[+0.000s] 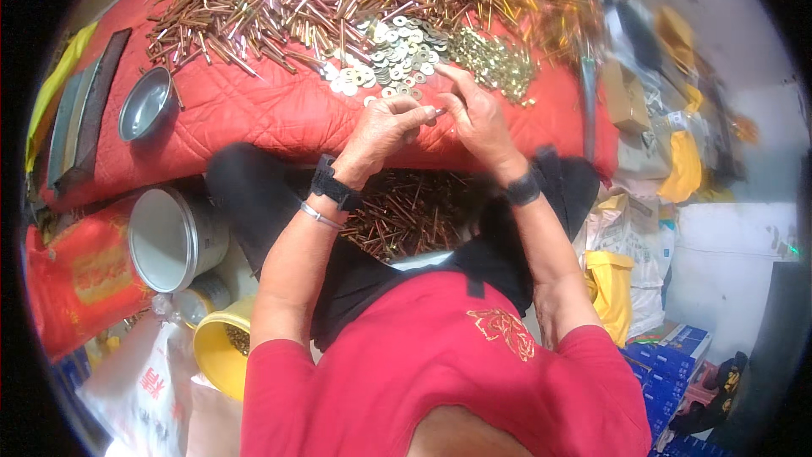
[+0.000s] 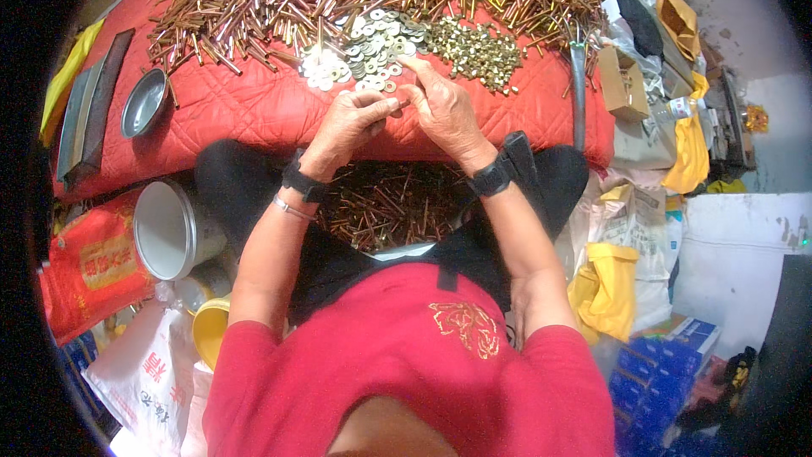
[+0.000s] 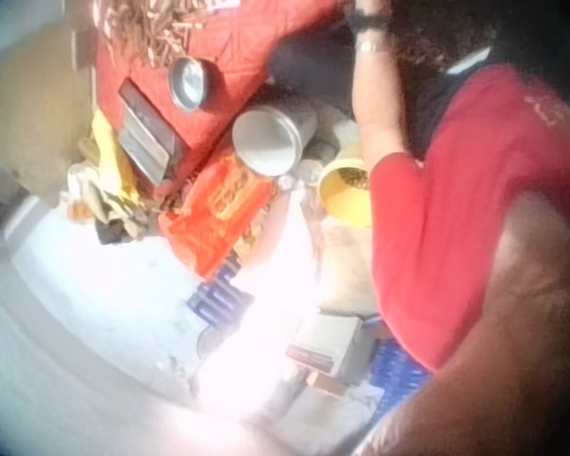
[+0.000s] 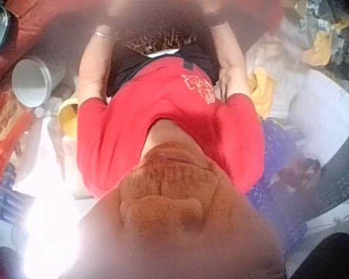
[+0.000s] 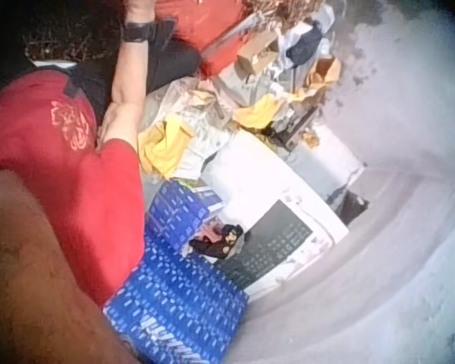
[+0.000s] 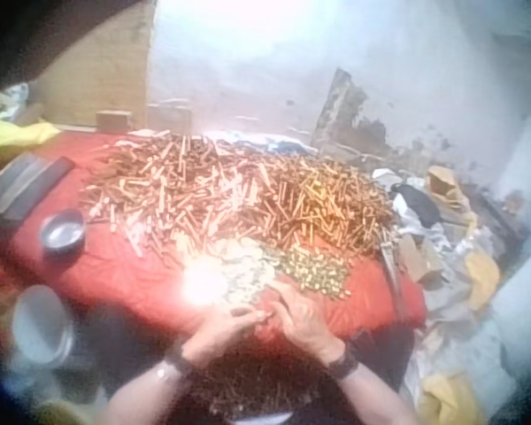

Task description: The recorder is assembling metal pins by sliding washers onto them and sorting them into groups.

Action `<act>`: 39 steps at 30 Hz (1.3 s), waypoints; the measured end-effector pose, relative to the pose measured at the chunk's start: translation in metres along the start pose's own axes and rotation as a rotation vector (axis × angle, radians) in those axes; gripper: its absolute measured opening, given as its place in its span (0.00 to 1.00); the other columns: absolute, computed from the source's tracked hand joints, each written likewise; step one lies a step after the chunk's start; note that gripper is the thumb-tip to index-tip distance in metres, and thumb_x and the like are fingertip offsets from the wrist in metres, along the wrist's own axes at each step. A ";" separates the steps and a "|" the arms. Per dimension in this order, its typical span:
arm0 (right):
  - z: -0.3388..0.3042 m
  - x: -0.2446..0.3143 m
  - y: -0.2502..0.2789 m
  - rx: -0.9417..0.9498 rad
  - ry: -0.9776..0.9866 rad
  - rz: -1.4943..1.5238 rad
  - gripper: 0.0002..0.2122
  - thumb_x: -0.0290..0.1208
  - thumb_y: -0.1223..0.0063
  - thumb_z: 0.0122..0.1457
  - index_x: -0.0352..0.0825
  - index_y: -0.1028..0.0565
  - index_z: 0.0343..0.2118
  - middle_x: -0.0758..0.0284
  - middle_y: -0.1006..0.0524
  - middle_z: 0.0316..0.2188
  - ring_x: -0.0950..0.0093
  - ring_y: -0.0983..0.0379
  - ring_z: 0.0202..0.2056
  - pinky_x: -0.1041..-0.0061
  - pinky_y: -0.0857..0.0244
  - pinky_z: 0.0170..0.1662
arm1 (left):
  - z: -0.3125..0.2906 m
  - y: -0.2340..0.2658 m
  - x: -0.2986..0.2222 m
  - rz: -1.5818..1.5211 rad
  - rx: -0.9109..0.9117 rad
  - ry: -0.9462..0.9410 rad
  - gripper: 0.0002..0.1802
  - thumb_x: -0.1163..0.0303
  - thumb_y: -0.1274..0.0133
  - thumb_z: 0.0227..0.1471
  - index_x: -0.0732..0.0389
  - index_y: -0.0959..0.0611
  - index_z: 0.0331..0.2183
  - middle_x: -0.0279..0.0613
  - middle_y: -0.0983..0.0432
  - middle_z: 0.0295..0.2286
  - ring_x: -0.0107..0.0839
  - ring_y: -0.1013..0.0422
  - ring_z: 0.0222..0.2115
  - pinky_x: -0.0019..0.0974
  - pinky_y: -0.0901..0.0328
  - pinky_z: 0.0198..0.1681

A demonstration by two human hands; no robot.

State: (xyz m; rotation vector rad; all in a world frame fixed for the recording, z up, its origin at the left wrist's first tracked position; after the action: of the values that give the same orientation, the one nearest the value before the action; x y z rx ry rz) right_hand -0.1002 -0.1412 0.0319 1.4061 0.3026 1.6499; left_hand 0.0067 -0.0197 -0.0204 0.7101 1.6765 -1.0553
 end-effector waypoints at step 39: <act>-0.009 -0.003 -0.006 -0.107 0.148 0.008 0.19 0.27 0.49 0.58 0.35 0.34 0.53 0.56 0.25 0.28 0.64 0.26 0.28 0.70 0.33 0.32 | -0.001 -0.001 0.001 -0.022 0.051 0.127 0.11 0.60 0.41 0.49 0.57 0.19 0.23 0.27 0.32 0.15 0.16 0.40 0.14 0.23 0.50 0.17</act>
State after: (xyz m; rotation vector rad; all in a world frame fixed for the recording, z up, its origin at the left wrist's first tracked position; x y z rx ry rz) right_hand -0.1053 -0.1374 0.0229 1.2096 0.2895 1.7545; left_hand 0.0055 -0.0195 -0.0212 0.8071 1.7746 -1.0910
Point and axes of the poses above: each hand's wrist, its own z-axis towards the middle knuckle, its own y-axis out of the back of the hand, x = y × z, the point moved 2 cm from there along z, towards the middle knuckle
